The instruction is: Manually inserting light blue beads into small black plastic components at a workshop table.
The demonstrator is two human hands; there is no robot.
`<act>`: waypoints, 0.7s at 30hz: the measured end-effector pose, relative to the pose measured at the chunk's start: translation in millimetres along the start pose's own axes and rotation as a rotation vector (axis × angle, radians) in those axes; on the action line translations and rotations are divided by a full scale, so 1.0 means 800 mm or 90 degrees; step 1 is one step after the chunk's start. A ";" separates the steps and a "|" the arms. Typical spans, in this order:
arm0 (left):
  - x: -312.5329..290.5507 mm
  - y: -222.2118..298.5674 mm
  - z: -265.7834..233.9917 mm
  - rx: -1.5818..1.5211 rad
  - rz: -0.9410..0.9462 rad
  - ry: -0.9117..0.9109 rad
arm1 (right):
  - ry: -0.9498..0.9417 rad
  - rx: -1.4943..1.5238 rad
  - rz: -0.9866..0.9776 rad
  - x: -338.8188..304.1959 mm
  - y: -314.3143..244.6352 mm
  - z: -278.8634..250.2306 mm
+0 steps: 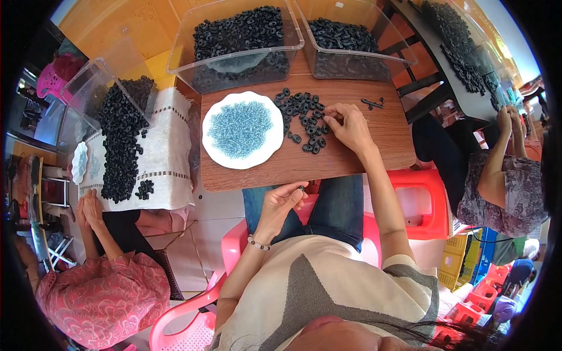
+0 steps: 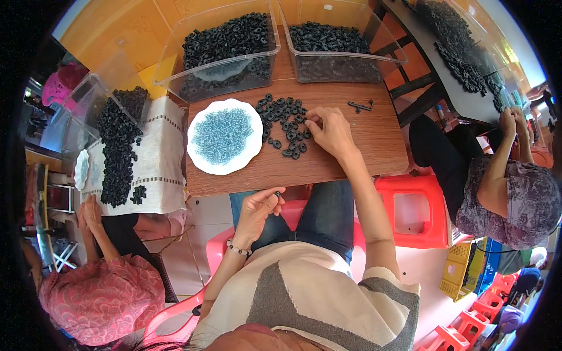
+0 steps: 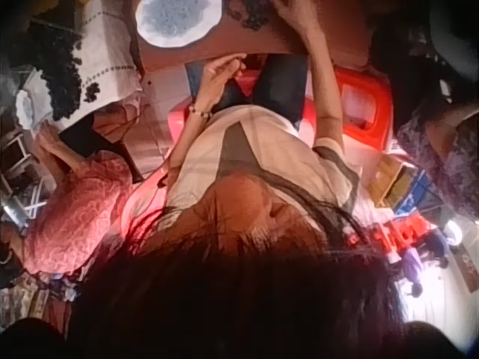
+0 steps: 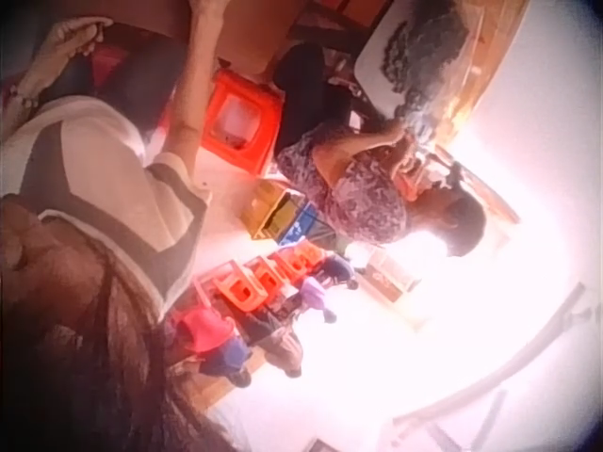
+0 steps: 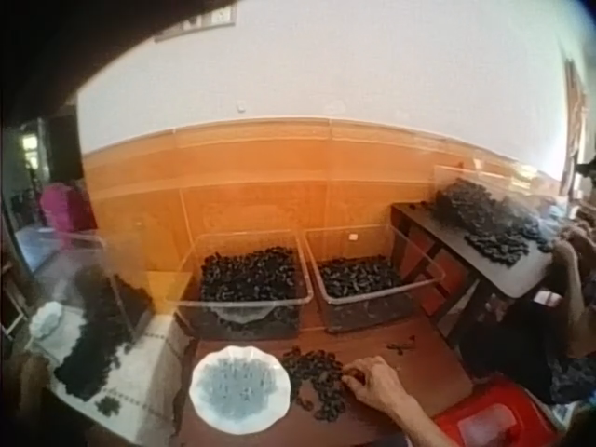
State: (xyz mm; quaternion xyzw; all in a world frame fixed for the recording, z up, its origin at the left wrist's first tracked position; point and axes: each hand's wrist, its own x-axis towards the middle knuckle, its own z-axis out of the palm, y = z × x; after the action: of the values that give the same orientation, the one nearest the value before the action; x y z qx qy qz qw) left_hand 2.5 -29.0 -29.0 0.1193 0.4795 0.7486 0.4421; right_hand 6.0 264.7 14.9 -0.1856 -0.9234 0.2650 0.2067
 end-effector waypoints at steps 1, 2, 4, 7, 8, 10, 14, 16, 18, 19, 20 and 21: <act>0.000 -0.001 0.000 0.000 0.000 -0.001 | -0.007 -0.004 0.016 0.001 0.000 0.003; -0.001 -0.001 0.000 0.000 0.000 -0.001 | -0.007 -0.003 0.016 0.003 -0.001 0.005; -0.001 -0.001 0.000 0.006 -0.001 0.001 | -0.033 -0.070 0.024 0.007 0.000 0.009; -0.002 -0.003 0.001 0.015 0.003 -0.001 | -0.033 -0.074 0.008 0.011 0.005 0.012; -0.003 -0.002 0.002 0.014 0.003 0.000 | -0.034 -0.074 0.008 0.011 0.004 0.012; -0.004 0.001 0.004 0.013 0.000 0.014 | 0.002 -0.011 0.027 0.010 0.002 0.010; -0.002 0.000 0.005 0.013 0.027 0.024 | 0.005 0.175 0.061 -0.005 -0.004 -0.001; -0.002 -0.001 0.004 0.025 0.082 0.050 | -0.068 0.418 0.116 -0.022 -0.027 -0.011; -0.001 0.005 0.009 0.056 0.110 0.068 | -0.147 0.509 0.173 -0.048 -0.051 -0.023; -0.001 0.010 0.012 0.089 0.140 0.083 | -0.180 0.537 0.183 -0.060 -0.063 -0.025; -0.001 0.015 0.015 0.089 0.137 0.085 | -0.200 0.579 0.190 -0.072 -0.081 -0.032; -0.001 0.020 0.018 0.118 0.177 0.089 | -0.240 0.593 0.196 -0.085 -0.086 -0.034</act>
State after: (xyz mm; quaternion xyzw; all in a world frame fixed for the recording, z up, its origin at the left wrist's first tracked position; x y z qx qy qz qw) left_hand 3.4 -23.2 -8.3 0.1723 0.5547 0.7615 0.2875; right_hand 60.3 190.5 55.6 -0.1564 -0.6908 0.7036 0.0565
